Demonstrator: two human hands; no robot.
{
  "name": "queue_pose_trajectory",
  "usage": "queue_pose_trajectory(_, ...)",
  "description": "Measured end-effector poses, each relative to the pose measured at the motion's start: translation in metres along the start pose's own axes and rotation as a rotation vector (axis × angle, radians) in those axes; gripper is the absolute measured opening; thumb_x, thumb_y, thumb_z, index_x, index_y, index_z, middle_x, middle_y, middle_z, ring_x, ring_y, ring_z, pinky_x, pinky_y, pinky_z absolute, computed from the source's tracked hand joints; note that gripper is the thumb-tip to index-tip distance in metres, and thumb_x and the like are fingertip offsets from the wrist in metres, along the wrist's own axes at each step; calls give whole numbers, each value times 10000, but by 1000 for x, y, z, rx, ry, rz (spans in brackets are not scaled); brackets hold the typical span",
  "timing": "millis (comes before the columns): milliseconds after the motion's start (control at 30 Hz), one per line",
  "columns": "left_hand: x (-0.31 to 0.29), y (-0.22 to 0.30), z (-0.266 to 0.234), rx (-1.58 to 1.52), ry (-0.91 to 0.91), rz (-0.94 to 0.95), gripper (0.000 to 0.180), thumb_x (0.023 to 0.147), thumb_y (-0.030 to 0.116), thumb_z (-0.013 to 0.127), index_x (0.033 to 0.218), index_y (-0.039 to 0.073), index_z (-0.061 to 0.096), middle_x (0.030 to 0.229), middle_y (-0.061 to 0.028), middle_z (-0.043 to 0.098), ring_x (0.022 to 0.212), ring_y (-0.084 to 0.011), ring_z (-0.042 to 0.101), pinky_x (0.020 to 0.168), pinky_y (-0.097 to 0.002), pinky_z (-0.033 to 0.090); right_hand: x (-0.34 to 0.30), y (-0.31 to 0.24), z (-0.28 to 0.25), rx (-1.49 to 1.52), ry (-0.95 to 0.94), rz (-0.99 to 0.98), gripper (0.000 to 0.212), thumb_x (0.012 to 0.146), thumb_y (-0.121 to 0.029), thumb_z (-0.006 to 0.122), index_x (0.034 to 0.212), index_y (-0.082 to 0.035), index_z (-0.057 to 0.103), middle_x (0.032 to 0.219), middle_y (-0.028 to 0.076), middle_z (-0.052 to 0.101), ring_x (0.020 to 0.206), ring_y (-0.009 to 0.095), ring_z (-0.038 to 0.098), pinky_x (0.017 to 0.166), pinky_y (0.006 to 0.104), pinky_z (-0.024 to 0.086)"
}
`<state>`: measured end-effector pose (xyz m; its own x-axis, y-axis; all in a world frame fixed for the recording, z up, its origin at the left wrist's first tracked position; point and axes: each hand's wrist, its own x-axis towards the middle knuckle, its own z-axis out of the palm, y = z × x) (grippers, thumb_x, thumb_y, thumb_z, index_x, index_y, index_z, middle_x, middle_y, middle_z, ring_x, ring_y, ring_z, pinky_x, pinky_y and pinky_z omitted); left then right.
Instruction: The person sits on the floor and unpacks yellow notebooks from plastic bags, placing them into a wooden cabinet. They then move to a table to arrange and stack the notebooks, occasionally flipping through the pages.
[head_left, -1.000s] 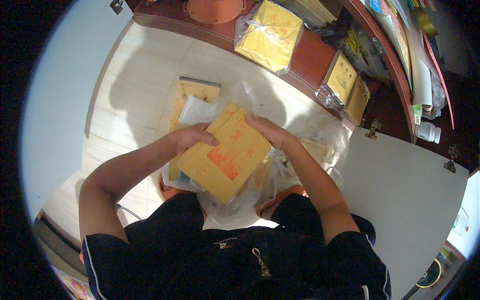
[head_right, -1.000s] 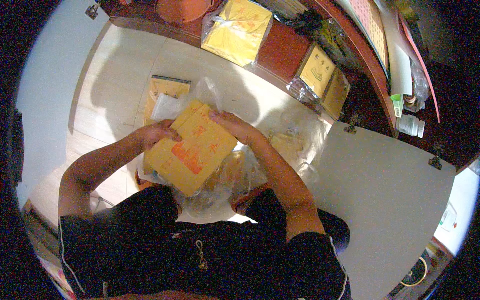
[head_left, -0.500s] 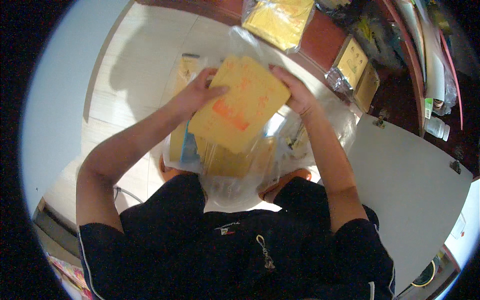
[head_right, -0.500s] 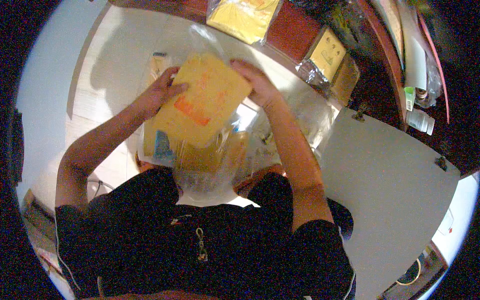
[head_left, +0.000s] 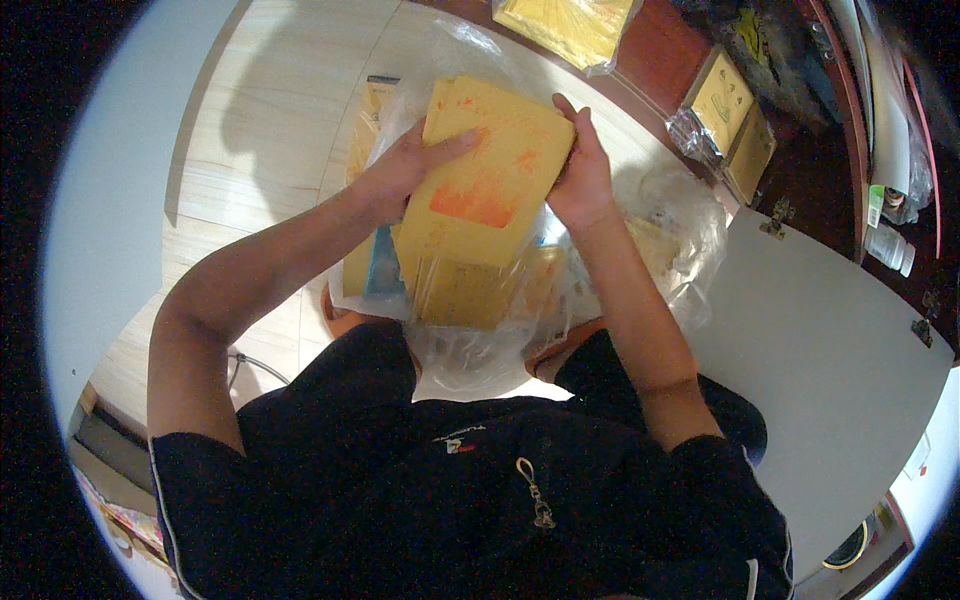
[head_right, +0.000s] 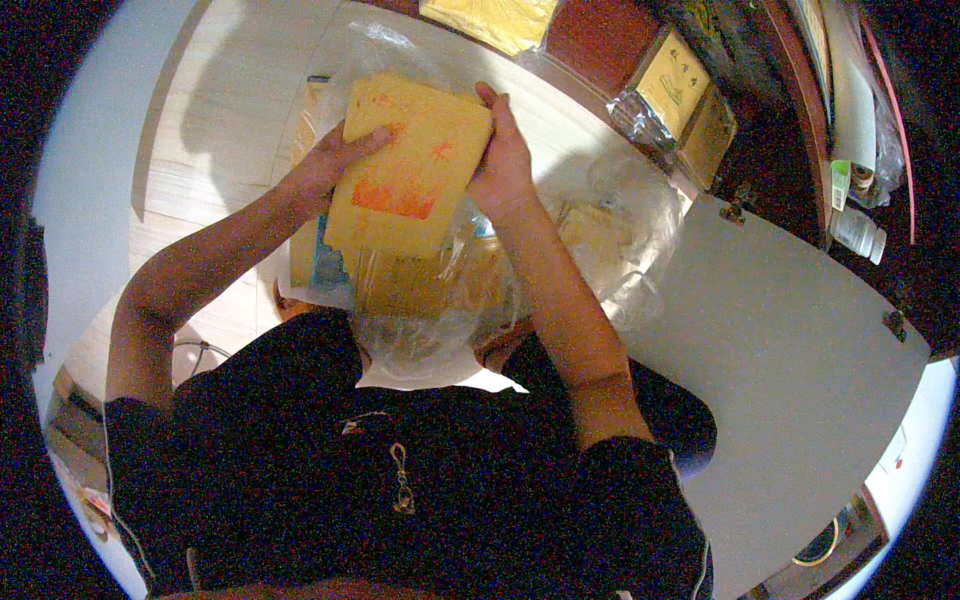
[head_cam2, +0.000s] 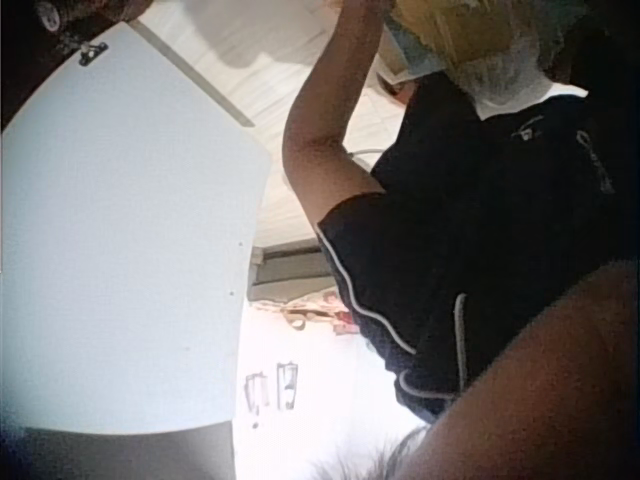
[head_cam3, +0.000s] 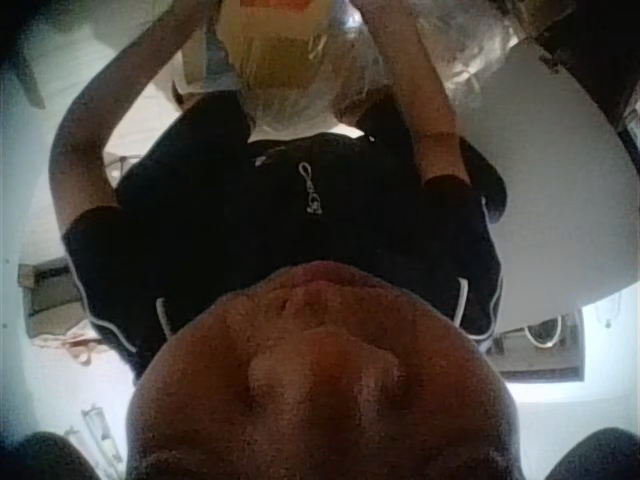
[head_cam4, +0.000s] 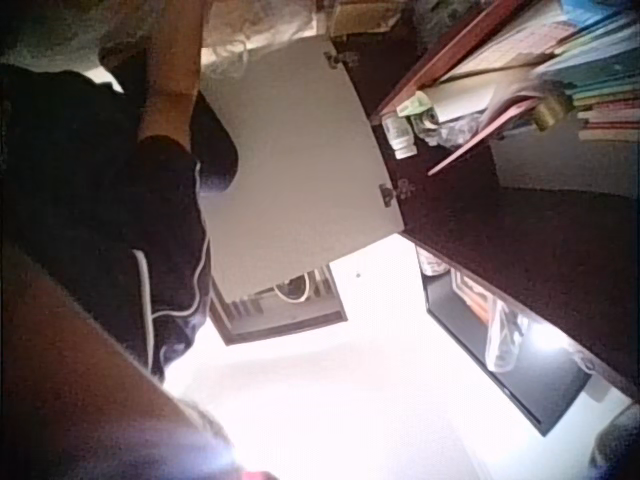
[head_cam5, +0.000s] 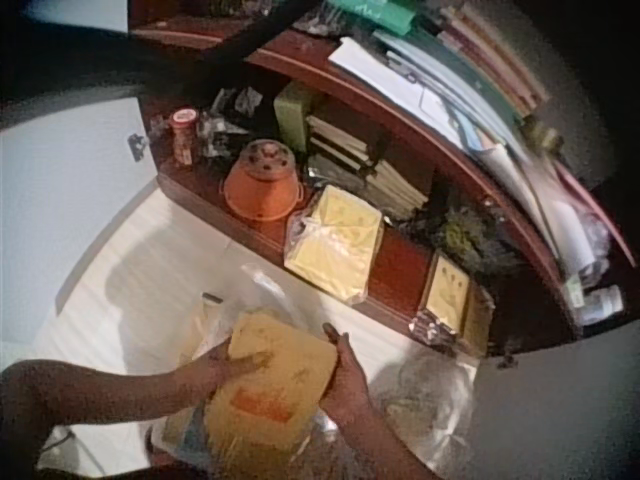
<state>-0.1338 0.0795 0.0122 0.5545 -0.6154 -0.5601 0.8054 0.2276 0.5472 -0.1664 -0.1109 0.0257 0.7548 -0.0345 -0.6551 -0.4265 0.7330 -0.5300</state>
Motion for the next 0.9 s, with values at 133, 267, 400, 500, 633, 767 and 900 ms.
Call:
queue_pose_trajectory(133, -3, 3, 1, 90, -14, 45, 456, 852, 190, 581, 1231, 29, 383, 1110, -104, 545, 985, -196, 565, 812, -325, 489, -10, 19, 11, -446, 106, -227, 571, 908, -471, 385, 1333, -105, 278, 1152, 94, 475, 1079, 219, 467, 919, 365, 387)
queue_pose_trajectory(267, -7, 4, -1, 78, -38, 39, 456, 848, 175, 584, 1230, 28, 385, 1116, -105, 544, 988, -194, 564, 818, -327, 487, -2, 6, -1, -466, 53, -165, 586, 907, -509, 336, 1300, -74, 341, 1153, 102, 481, 1080, 223, 461, 911, 358, 380)
queue_pose_trajectory(400, -18, 10, -6, 147, -58, 8, 474, 840, 167, 592, 1239, 23, 380, 1130, -106, 541, 993, -186, 562, 833, -325, 479, -4, -13, -18, -337, -61, -16, 581, 895, -527, 352, 1211, -52, 462, 1135, 107, 518, 1033, 222, 498, 895, 346, 389)
queue_pose_trajectory(500, -22, 13, -6, 192, -103, -80, 488, 831, 171, 605, 1239, 18, 385, 1132, -105, 541, 991, -180, 561, 844, -322, 470, -9, -20, -24, -514, -114, 12, 515, 896, -478, 392, 1179, -61, 499, 1113, 105, 550, 992, 227, 529, 883, 339, 400)
queue_pose_trajectory(633, -22, 6, -6, 285, -192, -121, 498, 818, 182, 624, 1230, 14, 401, 1129, -106, 544, 986, -170, 558, 837, -310, 466, -11, -25, -7, -1055, -289, -109, 466, 896, -408, 437, 1200, -58, 491, 1023, 88, 572, 912, 176, 537, 816, 291, 419)
queue_pose_trajectory(767, -26, 4, 0, 369, -125, -57, 470, 810, 184, 634, 1198, 7, 437, 1088, -101, 570, 959, -164, 567, 818, -298, 470, 5, -20, -11, -1456, -224, -249, 379, 891, -322, 474, 1125, -30, 533, 823, 86, 616, 739, 150, 577, 675, 262, 452)
queue_pose_trajectory(900, -28, 4, -7, 417, 75, 7, 445, 800, 172, 645, 1168, 1, 463, 1046, -95, 592, 920, -163, 583, 805, -294, 473, 15, -21, -48, -1226, 137, -428, 289, 883, -269, 470, 983, -28, 593, 734, 103, 631, 676, 159, 601, 596, 281, 457)
